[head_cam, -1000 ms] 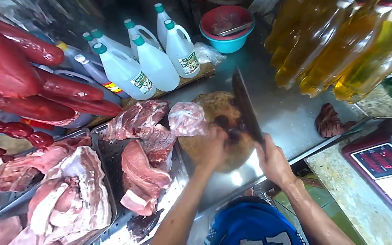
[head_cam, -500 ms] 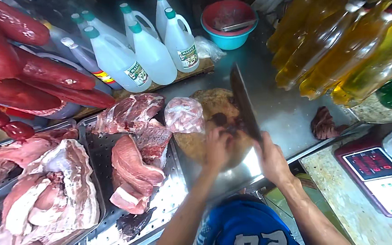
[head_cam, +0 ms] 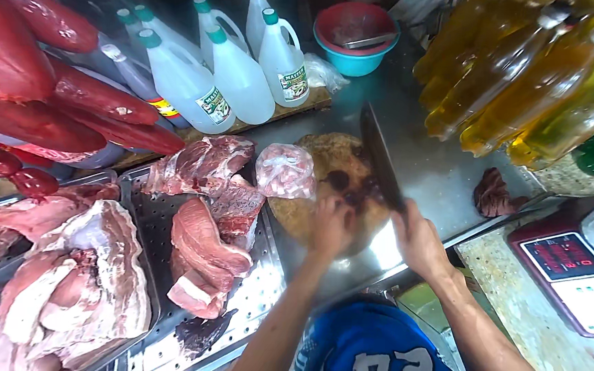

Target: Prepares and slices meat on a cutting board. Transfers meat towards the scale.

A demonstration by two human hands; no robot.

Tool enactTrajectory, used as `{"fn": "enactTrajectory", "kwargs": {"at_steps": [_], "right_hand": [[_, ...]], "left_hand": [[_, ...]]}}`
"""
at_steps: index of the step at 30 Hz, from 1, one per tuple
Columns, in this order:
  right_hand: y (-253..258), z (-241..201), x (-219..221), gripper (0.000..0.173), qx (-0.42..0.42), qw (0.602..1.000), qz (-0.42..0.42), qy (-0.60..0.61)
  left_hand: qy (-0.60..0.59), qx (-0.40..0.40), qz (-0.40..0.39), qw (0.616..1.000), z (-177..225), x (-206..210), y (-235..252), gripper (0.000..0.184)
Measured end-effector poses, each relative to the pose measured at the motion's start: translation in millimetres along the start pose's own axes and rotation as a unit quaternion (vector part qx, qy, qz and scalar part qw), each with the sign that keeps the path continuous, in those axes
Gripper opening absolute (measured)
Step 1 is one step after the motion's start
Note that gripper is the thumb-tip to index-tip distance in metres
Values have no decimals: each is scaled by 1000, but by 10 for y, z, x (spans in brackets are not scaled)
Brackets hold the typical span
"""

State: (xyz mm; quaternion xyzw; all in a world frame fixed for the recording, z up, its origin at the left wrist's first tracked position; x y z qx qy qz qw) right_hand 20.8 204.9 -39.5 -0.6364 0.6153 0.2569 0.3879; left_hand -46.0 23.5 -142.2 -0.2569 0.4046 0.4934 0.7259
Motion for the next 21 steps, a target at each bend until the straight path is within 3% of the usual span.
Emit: {"fn": "enactTrajectory", "kwargs": {"at_steps": [2,5,6,13,18,21], "right_hand": [[-37,-70,118,47,6,1000,-27,1],[-50,122,634,48,93,980,-178,-2],[-71,197,747,48,101,978,-185,2],[42,181,404,48,96,991,-94,-29],[-34,-109,168,44,3,999,36,-17],[-54,-1,519,49,66,995,-78,-16]], "left_hand": [[7,7,-10,1000,-38,28,-20,20],[38,11,-16,999,-35,86,-31,20],[48,13,-7,999,-26,93,-33,20],[37,-6,6,999,-14,86,-19,22],[-12,3,35,999,-135,20,-141,17],[-23,1,37,999,-187,-7,-164,17]]}}
Point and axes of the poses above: each hand's wrist, its own y-axis towards the middle knuckle, its own x-axis out of the palm, z = x × y, the point moved 5 cm from there along y, towards the middle knuckle, and after that the axes turned 9 degrees about -z, right-handed, at the moved point
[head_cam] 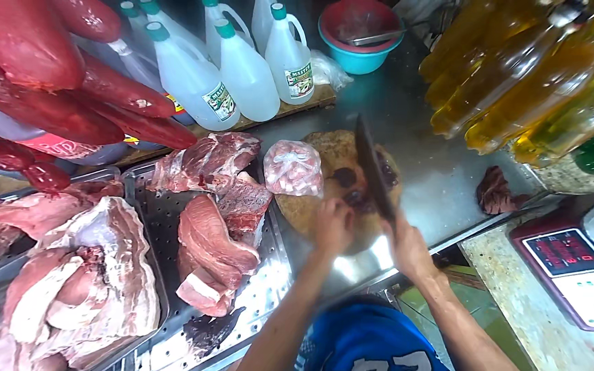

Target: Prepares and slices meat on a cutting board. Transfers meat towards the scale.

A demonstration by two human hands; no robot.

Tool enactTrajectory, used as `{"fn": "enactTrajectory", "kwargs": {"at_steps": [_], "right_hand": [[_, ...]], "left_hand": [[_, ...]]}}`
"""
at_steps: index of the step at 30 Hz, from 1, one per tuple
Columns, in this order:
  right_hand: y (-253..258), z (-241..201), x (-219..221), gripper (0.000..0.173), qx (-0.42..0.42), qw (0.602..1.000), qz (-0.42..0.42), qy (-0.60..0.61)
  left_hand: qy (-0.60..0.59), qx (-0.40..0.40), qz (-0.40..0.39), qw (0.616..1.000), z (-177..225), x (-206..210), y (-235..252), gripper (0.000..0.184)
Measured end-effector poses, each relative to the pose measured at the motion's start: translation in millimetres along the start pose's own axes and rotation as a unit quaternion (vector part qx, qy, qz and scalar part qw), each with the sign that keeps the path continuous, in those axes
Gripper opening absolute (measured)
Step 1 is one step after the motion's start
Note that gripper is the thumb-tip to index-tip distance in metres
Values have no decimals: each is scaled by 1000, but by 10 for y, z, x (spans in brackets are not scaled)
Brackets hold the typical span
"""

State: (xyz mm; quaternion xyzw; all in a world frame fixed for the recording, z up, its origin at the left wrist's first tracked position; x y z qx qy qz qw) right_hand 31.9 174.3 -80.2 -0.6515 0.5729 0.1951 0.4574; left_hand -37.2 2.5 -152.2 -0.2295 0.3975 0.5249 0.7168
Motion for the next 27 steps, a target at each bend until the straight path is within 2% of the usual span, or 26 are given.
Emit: {"fn": "enactTrajectory", "kwargs": {"at_steps": [2,4,6,8,10,11,12,14,15,17,20,24,26,27], "right_hand": [[83,150,220,48,46,996,-70,-10],[101,158,136,47,47,997,-54,-8],[36,52,-72,48,22,1000,-1,-4],[-50,-114,-300,47,-31,996,86,-3],[-143,-244,-371,45,-77,986,145,-1],[-159,-267,-316,46,-81,987,137,1],[-149,-246,-190,46,-62,994,94,5],[-60,-71,183,49,18,999,-46,4],[-29,31,330,48,40,996,-77,-1],[28,79,319,48,52,995,-79,-14],[55,5,59,50,48,998,-38,-32],[-30,-185,-333,46,-25,996,89,-10],[-123,-255,-267,47,-57,992,109,5],[-147,-255,-142,48,-50,996,79,13]], "left_hand": [[-3,0,7,1000,-16,-18,-9,16],[-17,3,15,1000,-32,-45,-8,16],[-34,3,14,999,-70,-40,-49,17],[-42,2,11,999,-99,-20,-52,18],[-42,0,4,999,-106,6,-73,18],[-40,2,6,999,-109,17,-71,18],[-36,5,8,999,-108,22,-66,17],[-26,3,5,1000,-99,31,-62,16],[-22,4,3,1000,-94,36,-71,16],[-24,9,4,1000,-91,11,-39,16],[-31,4,-12,999,-103,-9,-99,18],[-41,-1,6,999,-156,-58,-145,20],[-32,-2,16,999,-189,-45,-180,20],[-27,-4,16,1000,-205,-33,-184,21]]}}
Point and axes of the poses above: each hand's wrist, its own y-axis towards the middle knuckle, its own x-axis out of the palm, z = x × y, the point moved 5 cm from there along y, towards the middle knuckle, and after that the axes turned 9 degrees about -z, right-handed, at the moved point
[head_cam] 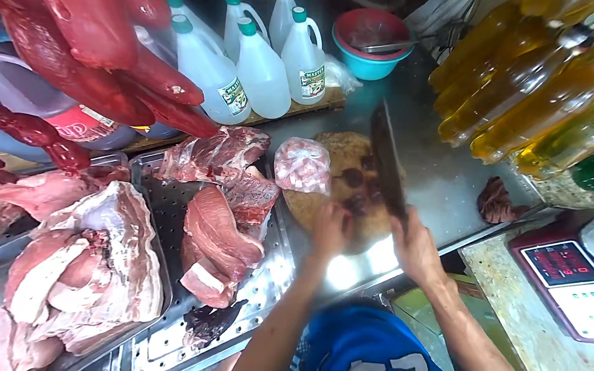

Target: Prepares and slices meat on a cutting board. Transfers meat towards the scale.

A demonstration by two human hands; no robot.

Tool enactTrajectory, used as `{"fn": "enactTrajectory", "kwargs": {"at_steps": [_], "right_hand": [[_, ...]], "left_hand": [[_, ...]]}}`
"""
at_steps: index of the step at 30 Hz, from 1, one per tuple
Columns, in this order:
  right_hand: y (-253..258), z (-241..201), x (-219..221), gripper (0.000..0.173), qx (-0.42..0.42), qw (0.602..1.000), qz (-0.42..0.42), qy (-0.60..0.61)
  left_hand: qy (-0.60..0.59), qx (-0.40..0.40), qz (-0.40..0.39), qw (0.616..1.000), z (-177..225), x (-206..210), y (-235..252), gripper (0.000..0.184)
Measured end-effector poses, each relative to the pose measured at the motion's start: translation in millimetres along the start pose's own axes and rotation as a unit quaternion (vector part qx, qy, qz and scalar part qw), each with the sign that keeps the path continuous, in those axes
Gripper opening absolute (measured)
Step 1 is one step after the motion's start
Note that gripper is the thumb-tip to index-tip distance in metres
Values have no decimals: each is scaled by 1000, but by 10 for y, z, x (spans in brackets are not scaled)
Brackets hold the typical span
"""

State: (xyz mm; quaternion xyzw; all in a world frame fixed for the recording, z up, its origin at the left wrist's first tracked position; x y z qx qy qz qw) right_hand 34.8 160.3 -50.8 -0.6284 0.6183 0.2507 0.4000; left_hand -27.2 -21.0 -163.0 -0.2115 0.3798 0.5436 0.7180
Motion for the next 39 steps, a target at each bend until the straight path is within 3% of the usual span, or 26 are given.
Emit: {"fn": "enactTrajectory", "kwargs": {"at_steps": [2,4,9,12,16,19,21,25,26,29,34,36,38,39], "right_hand": [[-28,113,357,50,60,990,-126,9],[-24,265,576,47,89,980,-177,12],[138,414,370,50,116,985,-129,0],[262,519,179,47,122,988,-93,2],[191,386,-132,44,79,997,-24,11],[48,183,-260,43,5,998,54,25],[-35,105,-188,43,-21,997,64,23],[21,407,342,48,82,985,-152,-13],[48,496,397,48,90,983,-158,-15],[97,535,204,46,75,993,-92,-22],[-64,213,-106,42,-23,999,34,8],[-118,213,94,43,-12,1000,-20,-8],[-87,332,363,46,63,985,-150,-52],[-65,374,417,47,79,980,-168,-63]], "left_hand": [[12,-16,-15,1000,-11,3,9,21],[38,-42,-44,997,27,-23,49,22],[35,-85,-144,985,270,-49,398,27],[-49,-55,-155,985,470,-65,614,26],[-28,1,-219,975,425,38,661,31],[-42,9,-158,986,245,44,509,32],[-36,-10,-127,991,182,28,363,30],[26,-35,-93,995,166,75,242,25],[35,-34,-75,996,168,85,242,24],[34,-47,-54,997,180,86,232,24],[26,-56,-28,998,129,89,210,26],[33,-52,-21,998,141,96,225,26],[41,-58,-37,997,170,97,216,25],[42,-58,-47,996,180,94,205,25]]}}
Point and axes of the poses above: each hand's wrist, its own y-axis towards the middle knuckle, its own x-axis out of the palm, z = x × y, the point moved 5 cm from there along y, towards the middle knuckle, and after that the axes turned 9 degrees about -z, right-handed, at the moved point
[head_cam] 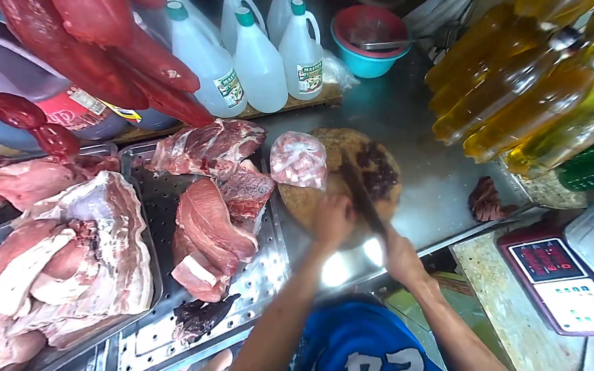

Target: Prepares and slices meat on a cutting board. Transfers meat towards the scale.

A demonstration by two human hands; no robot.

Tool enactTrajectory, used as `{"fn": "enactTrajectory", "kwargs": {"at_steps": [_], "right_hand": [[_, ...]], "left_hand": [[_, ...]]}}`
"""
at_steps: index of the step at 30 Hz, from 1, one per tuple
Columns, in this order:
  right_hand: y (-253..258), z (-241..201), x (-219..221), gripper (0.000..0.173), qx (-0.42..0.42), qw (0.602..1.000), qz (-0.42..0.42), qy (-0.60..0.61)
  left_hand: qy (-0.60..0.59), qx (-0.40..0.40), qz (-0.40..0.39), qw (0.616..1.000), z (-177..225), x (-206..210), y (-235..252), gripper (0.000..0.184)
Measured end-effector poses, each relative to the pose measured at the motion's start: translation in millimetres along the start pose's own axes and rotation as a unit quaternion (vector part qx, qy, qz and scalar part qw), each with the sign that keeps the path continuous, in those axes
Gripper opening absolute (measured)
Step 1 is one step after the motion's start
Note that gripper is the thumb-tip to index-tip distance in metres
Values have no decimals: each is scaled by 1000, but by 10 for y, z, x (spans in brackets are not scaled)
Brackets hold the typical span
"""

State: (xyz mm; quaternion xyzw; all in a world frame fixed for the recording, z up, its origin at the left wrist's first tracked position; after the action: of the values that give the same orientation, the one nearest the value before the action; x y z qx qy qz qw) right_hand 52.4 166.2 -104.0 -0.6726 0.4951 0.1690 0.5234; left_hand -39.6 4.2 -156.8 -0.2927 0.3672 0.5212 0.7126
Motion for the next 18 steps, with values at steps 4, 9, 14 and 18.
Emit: {"fn": "enactTrajectory", "kwargs": {"at_steps": [4,9,14,18], "right_hand": [[-97,-41,-282,44,-41,993,105,28],[-223,-64,-172,41,-76,990,106,44],[-113,-18,-74,45,-21,999,20,14],[-319,-94,-229,40,-80,988,126,45]], "left_hand": [[-17,2,-17,1000,-26,-38,-117,30],[-15,-7,4,1000,-122,-59,-276,28],[2,-11,-12,1000,-122,-58,-260,26],[-18,-6,-6,1000,-156,-75,-273,25]]}}
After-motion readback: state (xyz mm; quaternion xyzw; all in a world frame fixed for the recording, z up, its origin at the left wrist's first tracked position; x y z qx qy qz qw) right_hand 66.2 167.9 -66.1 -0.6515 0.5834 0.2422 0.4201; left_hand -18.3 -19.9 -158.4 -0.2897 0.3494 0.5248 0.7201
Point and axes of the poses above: each hand's wrist, its own y-axis towards the middle knuckle, its own x-axis out of the palm, z = x × y, the point moved 5 cm from there along y, towards the middle knuckle, and after that the axes turned 9 degrees about -z, right-handed, at the moved point
